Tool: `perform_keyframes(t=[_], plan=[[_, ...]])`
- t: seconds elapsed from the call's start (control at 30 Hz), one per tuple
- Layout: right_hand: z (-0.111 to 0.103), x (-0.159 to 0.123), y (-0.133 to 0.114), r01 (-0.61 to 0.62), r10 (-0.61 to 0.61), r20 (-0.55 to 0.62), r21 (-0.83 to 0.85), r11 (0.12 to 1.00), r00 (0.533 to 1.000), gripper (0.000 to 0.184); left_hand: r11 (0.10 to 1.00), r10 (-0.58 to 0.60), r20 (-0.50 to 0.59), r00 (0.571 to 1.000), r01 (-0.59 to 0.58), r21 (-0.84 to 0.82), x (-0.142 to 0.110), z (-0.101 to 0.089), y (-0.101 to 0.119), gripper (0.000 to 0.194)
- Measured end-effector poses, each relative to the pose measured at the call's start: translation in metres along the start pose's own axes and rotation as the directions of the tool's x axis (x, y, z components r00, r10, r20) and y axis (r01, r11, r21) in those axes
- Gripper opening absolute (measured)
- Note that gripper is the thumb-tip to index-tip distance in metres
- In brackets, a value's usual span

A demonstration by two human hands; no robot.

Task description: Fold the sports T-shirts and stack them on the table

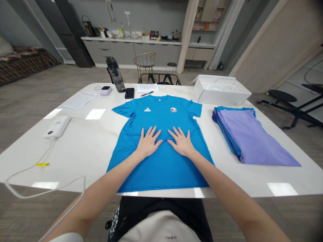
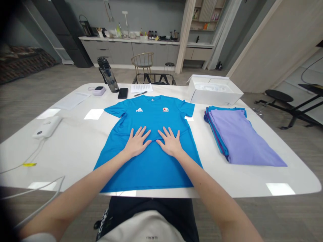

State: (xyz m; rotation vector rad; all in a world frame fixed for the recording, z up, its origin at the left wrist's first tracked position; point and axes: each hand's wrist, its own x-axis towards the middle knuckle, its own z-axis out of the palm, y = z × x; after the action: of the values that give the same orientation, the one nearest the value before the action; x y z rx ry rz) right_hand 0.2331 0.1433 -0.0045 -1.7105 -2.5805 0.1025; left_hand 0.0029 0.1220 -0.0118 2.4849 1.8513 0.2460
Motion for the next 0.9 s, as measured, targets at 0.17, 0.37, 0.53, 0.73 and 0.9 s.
perform_keyframes(t=[0.17,0.37,0.53,0.73,0.9], plan=[[0.001,-0.054,-0.019,-0.039,0.039,0.017,0.009,0.999,0.999,0.066,1.0,0.003,0.058,0.998,-0.002,-0.028,-0.051,-0.007,0.026,0.062],[0.0,-0.119,-0.025,-0.103,0.103,0.018,-0.01,0.995,0.995,0.067,0.999,-0.008,0.073,0.997,0.01,-0.037,-0.103,-0.014,0.046,0.063],[-0.001,-0.16,-0.029,-0.214,0.216,0.053,-0.043,0.976,0.975,0.067,0.997,-0.074,0.079,0.994,0.074,-0.001,-0.135,-0.021,0.052,0.066],[-0.004,-0.195,-0.011,-0.401,0.408,0.08,-0.084,0.912,0.91,0.066,0.953,-0.303,0.169,0.938,0.302,0.033,-0.156,-0.032,0.037,0.067],[-0.006,-0.216,-0.019,-0.427,0.437,0.081,-0.112,0.897,0.896,0.067,0.951,-0.31,0.179,0.934,0.306,0.052,-0.175,-0.039,0.046,0.072]])
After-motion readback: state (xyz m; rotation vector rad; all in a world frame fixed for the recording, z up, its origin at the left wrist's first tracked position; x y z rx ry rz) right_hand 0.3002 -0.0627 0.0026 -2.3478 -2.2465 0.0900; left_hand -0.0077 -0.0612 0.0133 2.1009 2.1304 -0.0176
